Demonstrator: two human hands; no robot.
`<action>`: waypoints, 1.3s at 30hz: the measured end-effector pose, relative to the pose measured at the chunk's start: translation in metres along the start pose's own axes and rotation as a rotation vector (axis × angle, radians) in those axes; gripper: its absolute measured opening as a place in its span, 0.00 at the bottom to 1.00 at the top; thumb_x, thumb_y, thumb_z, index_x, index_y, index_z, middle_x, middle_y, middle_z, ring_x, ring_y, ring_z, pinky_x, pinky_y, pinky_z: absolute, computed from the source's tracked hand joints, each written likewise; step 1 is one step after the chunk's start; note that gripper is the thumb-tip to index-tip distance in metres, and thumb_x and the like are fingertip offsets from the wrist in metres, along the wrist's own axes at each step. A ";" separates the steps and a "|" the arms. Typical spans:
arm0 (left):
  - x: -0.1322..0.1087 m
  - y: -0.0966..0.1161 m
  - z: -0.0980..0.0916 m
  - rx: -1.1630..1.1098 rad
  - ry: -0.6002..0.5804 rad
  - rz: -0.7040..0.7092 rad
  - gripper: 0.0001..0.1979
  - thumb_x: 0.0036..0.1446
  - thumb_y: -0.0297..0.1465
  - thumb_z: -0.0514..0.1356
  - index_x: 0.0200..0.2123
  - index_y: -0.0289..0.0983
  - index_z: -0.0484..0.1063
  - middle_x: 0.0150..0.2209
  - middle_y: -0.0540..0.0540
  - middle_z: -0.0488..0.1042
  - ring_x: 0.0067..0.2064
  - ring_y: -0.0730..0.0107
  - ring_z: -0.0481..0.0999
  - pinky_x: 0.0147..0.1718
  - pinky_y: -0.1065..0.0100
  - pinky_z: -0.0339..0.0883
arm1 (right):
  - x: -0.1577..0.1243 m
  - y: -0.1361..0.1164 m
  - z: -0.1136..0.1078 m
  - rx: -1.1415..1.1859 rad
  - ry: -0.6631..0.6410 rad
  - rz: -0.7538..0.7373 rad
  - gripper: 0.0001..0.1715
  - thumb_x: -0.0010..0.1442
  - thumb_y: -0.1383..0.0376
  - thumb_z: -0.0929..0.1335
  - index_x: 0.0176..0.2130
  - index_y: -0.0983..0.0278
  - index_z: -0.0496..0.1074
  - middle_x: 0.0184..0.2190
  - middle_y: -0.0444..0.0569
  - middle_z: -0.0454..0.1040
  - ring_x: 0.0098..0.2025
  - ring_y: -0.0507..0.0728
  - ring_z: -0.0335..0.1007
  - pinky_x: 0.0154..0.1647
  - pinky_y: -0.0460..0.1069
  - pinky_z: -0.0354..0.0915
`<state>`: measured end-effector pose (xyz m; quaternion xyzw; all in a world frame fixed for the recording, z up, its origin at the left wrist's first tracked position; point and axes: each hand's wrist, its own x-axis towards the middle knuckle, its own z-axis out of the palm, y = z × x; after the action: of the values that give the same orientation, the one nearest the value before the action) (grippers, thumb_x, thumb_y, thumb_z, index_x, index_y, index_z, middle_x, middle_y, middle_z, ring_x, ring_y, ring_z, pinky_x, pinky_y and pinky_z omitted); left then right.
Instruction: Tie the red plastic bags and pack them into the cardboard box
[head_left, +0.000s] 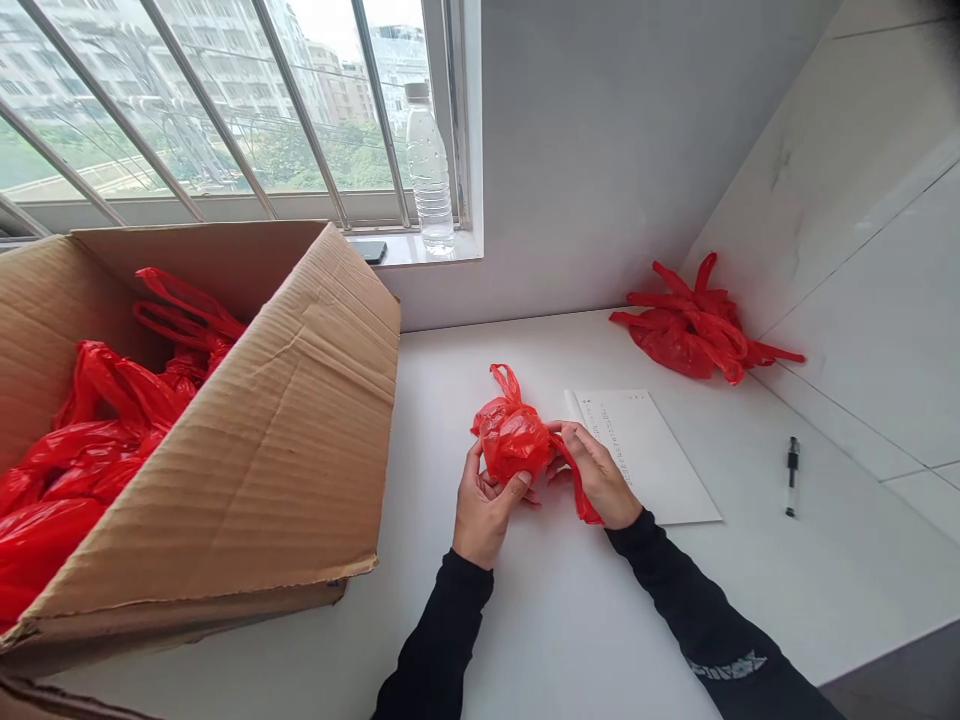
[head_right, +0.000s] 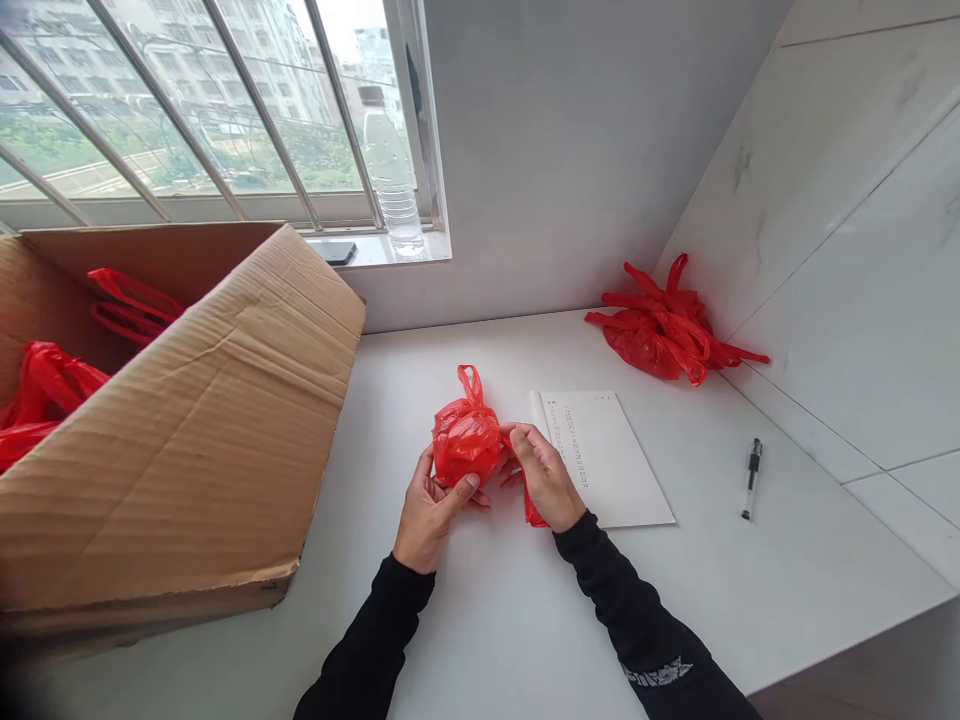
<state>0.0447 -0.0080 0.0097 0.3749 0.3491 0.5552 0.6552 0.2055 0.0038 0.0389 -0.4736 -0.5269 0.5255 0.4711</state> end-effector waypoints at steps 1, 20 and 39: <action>0.000 0.001 0.000 -0.001 0.003 -0.009 0.39 0.50 0.35 0.69 0.60 0.36 0.52 0.34 0.45 0.78 0.25 0.66 0.78 0.30 0.60 0.77 | 0.000 0.000 0.001 0.002 0.016 0.009 0.25 0.66 0.46 0.59 0.52 0.59 0.67 0.37 0.49 0.75 0.32 0.56 0.71 0.33 0.51 0.70; -0.002 0.001 0.002 0.052 -0.097 -0.034 0.35 0.52 0.35 0.67 0.58 0.34 0.55 0.36 0.42 0.79 0.27 0.62 0.80 0.28 0.60 0.77 | 0.004 0.005 -0.003 0.056 -0.009 0.046 0.27 0.63 0.49 0.65 0.55 0.60 0.62 0.26 0.44 0.73 0.28 0.55 0.70 0.34 0.52 0.69; -0.006 0.005 0.003 0.075 -0.089 -0.007 0.34 0.54 0.34 0.65 0.61 0.36 0.55 0.33 0.47 0.76 0.27 0.65 0.78 0.29 0.61 0.76 | 0.004 -0.001 0.002 0.070 0.008 0.043 0.28 0.61 0.46 0.65 0.54 0.59 0.64 0.26 0.43 0.72 0.29 0.57 0.70 0.36 0.53 0.68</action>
<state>0.0441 -0.0135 0.0160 0.4221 0.3414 0.5223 0.6576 0.2029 0.0078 0.0394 -0.4702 -0.4962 0.5517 0.4779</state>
